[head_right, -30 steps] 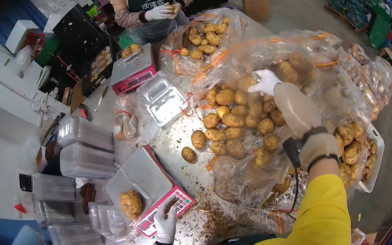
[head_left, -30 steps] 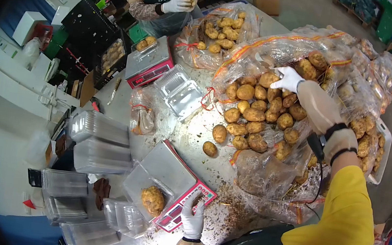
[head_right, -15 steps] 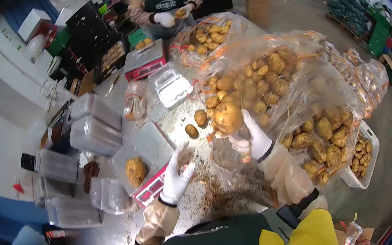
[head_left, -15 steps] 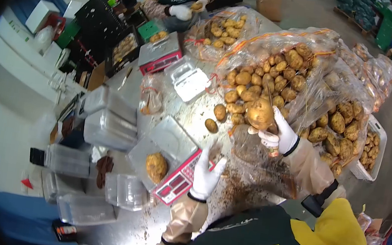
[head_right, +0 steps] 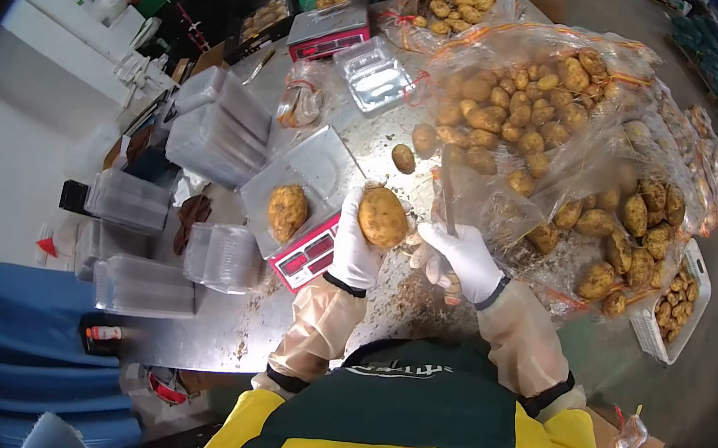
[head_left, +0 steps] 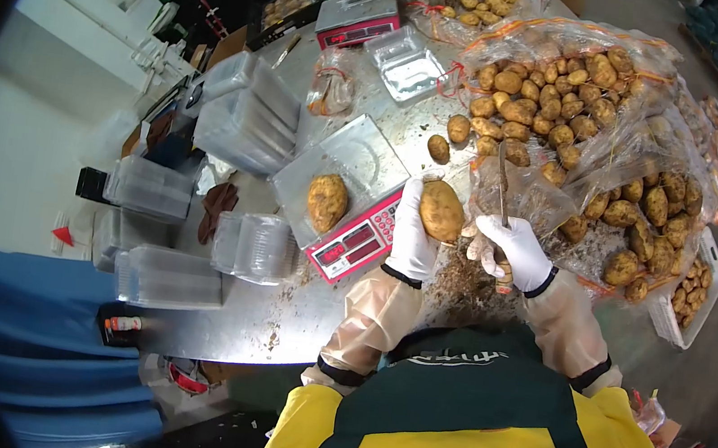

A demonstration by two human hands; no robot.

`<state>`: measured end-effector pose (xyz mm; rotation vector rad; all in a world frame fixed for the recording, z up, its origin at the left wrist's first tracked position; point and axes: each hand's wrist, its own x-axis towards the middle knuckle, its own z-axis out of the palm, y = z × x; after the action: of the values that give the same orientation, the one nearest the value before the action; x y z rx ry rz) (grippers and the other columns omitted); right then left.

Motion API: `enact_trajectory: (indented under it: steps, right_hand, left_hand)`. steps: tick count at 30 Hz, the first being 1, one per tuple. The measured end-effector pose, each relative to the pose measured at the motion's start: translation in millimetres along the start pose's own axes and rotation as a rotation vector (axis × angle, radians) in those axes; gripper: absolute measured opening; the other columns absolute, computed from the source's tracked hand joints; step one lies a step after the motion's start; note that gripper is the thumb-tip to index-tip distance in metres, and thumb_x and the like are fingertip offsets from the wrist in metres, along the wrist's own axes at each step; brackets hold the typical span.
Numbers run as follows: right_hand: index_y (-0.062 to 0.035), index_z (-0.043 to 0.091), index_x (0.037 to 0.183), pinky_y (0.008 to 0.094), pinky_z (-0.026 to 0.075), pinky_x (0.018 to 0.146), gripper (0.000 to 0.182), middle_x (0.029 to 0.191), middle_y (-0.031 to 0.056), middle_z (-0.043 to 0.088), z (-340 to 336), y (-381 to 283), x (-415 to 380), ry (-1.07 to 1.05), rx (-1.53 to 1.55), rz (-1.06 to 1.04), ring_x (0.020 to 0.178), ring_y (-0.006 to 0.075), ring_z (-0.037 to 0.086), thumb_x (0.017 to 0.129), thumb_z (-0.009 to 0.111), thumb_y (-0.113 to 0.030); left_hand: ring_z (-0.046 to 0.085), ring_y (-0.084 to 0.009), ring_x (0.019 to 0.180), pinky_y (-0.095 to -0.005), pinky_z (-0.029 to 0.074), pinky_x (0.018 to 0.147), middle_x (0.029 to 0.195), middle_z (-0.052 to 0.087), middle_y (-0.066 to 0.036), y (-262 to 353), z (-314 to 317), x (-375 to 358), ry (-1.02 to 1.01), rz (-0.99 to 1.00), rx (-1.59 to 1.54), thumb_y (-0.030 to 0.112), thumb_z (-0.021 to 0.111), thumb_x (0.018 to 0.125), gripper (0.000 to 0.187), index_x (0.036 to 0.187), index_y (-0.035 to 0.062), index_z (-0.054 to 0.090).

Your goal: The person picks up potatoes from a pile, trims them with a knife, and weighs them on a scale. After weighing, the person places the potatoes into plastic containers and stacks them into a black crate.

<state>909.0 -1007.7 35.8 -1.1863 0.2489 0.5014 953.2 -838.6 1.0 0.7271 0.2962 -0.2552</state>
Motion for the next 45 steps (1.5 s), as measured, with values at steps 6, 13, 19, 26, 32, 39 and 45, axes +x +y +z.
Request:
enact_trajectory:
  steps: [6, 13, 19, 26, 32, 39, 45]
  right_hand:
    - [0.0009, 0.058, 0.101, 0.0269, 0.044, 0.049, 0.017, 0.077, 0.0096, 0.066, 4.8, 34.2, 1.8, 0.058, -0.386, -0.257, 0.053, 0.0162, 0.057, 0.088, 0.061, -0.01]
    - [-0.003, 0.058, 0.092, 0.0448, 0.05, 0.063, 0.018, 0.075, 0.0206, 0.061, 28.5, 56.4, 16.1, 0.323, -1.155, -0.635, 0.072, 0.0385, 0.062, 0.087, 0.059, -0.02]
    - [0.0019, 0.061, 0.097, 0.0386, 0.048, 0.053, 0.02, 0.063, 0.016, 0.062, 33.9, 73.1, 13.4, 0.129, -1.081, -0.663, 0.055, 0.029, 0.063, 0.087, 0.061, -0.015]
    - [0.0051, 0.06, 0.107, 0.0315, 0.048, 0.051, 0.029, 0.063, 0.0139, 0.064, 17.1, 74.0, 19.8, 0.139, -0.786, -0.39, 0.052, 0.0194, 0.064, 0.089, 0.062, -0.017]
    - [0.0063, 0.059, 0.11, 0.0296, 0.049, 0.051, 0.031, 0.064, 0.0137, 0.064, 14.9, 91.7, 31.3, 0.143, -0.823, -0.334, 0.053, 0.017, 0.064, 0.089, 0.062, -0.016]
    - [0.0041, 0.059, 0.113, 0.0296, 0.048, 0.052, 0.031, 0.066, 0.0125, 0.064, 37.7, 87.4, 55.4, 0.033, -0.799, -0.251, 0.054, 0.0159, 0.063, 0.09, 0.062, -0.017]
    - [0.0022, 0.06, 0.113, 0.029, 0.047, 0.053, 0.03, 0.066, 0.0107, 0.064, 50.3, 94.2, 76.4, -0.017, -0.699, -0.238, 0.055, 0.0156, 0.062, 0.09, 0.061, -0.017]
  left_hand:
    - [0.057, -0.0338, 0.107, -0.0461, 0.052, 0.088, 0.119, 0.057, -0.017, 2.6, -41.0, 1.0, 0.054, -0.314, -0.423, 0.038, 0.04, 0.098, 0.045, 0.125, 0.0042, 0.051]
    - [0.055, -0.0264, 0.111, -0.0445, 0.047, 0.097, 0.12, 0.057, -0.011, 7.2, -34.9, -21.4, 0.08, -0.203, -0.324, 0.044, 0.057, 0.093, 0.047, 0.121, 0.0067, 0.051]
    - [0.059, -0.0233, 0.1, -0.0383, 0.049, 0.094, 0.11, 0.058, -0.008, 20.6, -65.2, 4.3, 0.176, 0.172, -0.092, 0.032, 0.055, 0.096, 0.032, 0.118, 0.0089, 0.051]
    - [0.057, -0.0212, 0.102, -0.0319, 0.042, 0.094, 0.109, 0.061, -0.012, 109.0, -103.8, 38.6, 0.447, 0.795, 0.919, 0.019, 0.064, 0.089, 0.031, 0.115, 0.0028, 0.056]
    - [0.046, -0.0365, 0.12, -0.047, 0.037, 0.101, 0.126, 0.056, -0.013, 146.1, -216.5, 62.7, 0.626, 0.897, 1.667, 0.033, 0.06, 0.09, 0.043, 0.127, 0.0145, 0.053]
    - [0.044, -0.0338, 0.127, -0.0436, 0.037, 0.104, 0.134, 0.052, -0.011, 172.6, -253.9, 67.3, 0.32, 0.657, 1.664, 0.035, 0.048, 0.096, 0.042, 0.134, 0.0185, 0.048]
    - [0.036, -0.0346, 0.134, -0.0494, 0.027, 0.11, 0.138, 0.049, -0.013, 148.9, -242.3, 69.8, 0.384, 0.476, 1.873, 0.03, 0.045, 0.098, 0.041, 0.137, 0.0164, 0.048]
